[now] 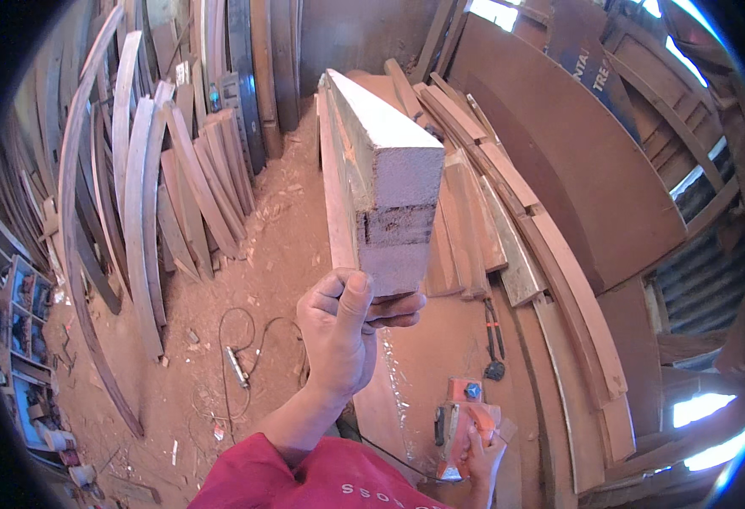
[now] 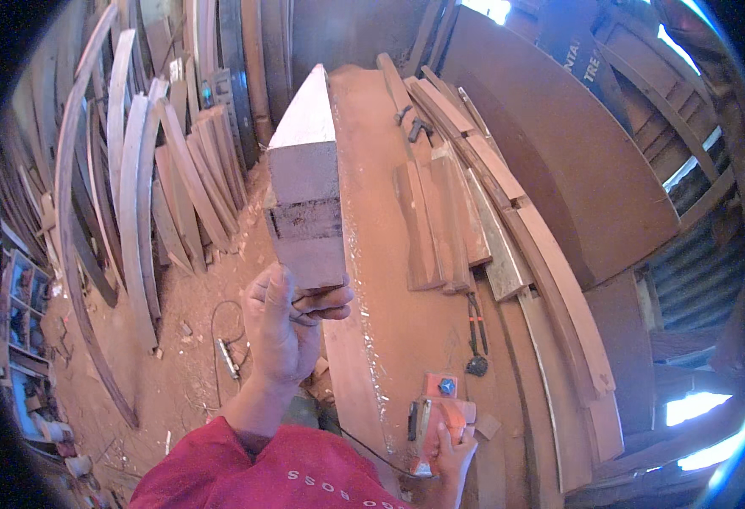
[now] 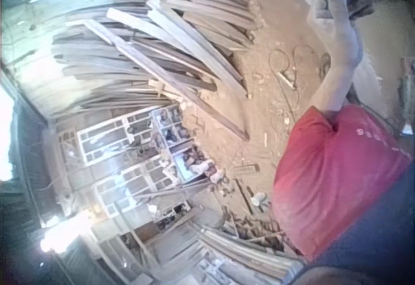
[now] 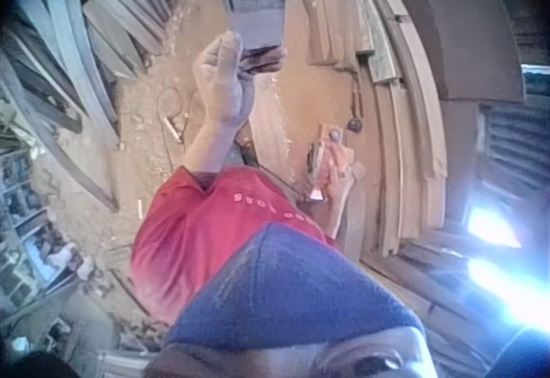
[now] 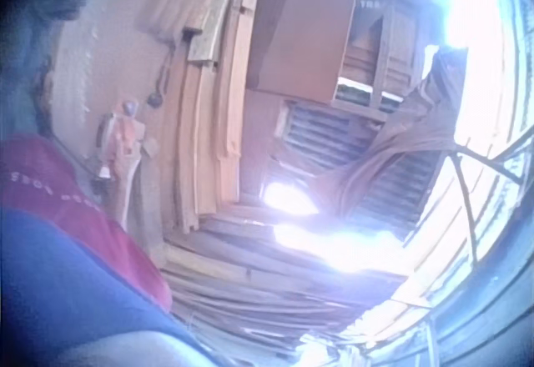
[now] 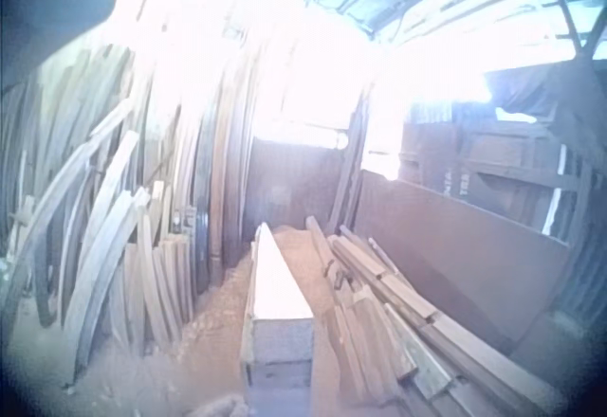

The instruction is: The person uses a hammer and chisel to shape a wooden plank, then smooths it with a hand plane. They also use a power sander to finish the surface of the wood.

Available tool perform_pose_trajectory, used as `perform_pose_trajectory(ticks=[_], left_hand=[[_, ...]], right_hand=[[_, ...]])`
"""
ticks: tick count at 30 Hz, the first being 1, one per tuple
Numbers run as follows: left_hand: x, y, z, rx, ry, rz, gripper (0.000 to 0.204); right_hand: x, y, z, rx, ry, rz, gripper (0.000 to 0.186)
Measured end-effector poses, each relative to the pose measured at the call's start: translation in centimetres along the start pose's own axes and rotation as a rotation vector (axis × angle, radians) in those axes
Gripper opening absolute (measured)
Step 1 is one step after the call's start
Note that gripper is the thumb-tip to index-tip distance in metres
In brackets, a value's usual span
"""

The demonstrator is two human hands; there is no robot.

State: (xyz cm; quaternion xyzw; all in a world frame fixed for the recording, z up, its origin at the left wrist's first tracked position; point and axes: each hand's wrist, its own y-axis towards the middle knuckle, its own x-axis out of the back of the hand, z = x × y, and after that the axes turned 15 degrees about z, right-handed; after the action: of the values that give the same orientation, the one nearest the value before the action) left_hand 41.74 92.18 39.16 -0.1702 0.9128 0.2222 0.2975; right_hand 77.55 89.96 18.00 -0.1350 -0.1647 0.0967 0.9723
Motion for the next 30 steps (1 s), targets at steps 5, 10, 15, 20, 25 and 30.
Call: perform_pose_trajectory(ticks=[5,10,15,20,25,30], left_hand=[[-0.6,0.1,-0.3,-0.023,0.047,-0.029,0.050],[-0.5,0.1,0.3,-0.025,0.002,-0.028,0.048],[-0.4,0.0,0.2,-0.052,0.007,-0.018,0.044],[-0.8,0.1,-0.3,-0.032,-0.110,-0.007,0.035],[-0.4,0.0,-0.1,-0.043,-0.129,-0.011,0.034],[-0.5,0.0,-0.3,-0.031,-0.145,-0.023,0.034]], right_hand=[[-0.4,-0.6,1.7,-0.090,0.145,0.071,0.022],[0.9,0.0,-2.2,0.040,0.038,0.019,0.027],[0.8,0.0,-1.9,-0.013,0.052,0.036,0.029],[-0.2,-1.0,1.5,0.025,0.099,0.078,0.030],[-0.6,-1.5,3.2,-0.028,0.049,0.102,0.041],[-0.9,-1.1,2.9,0.129,-0.085,0.038,0.029]])
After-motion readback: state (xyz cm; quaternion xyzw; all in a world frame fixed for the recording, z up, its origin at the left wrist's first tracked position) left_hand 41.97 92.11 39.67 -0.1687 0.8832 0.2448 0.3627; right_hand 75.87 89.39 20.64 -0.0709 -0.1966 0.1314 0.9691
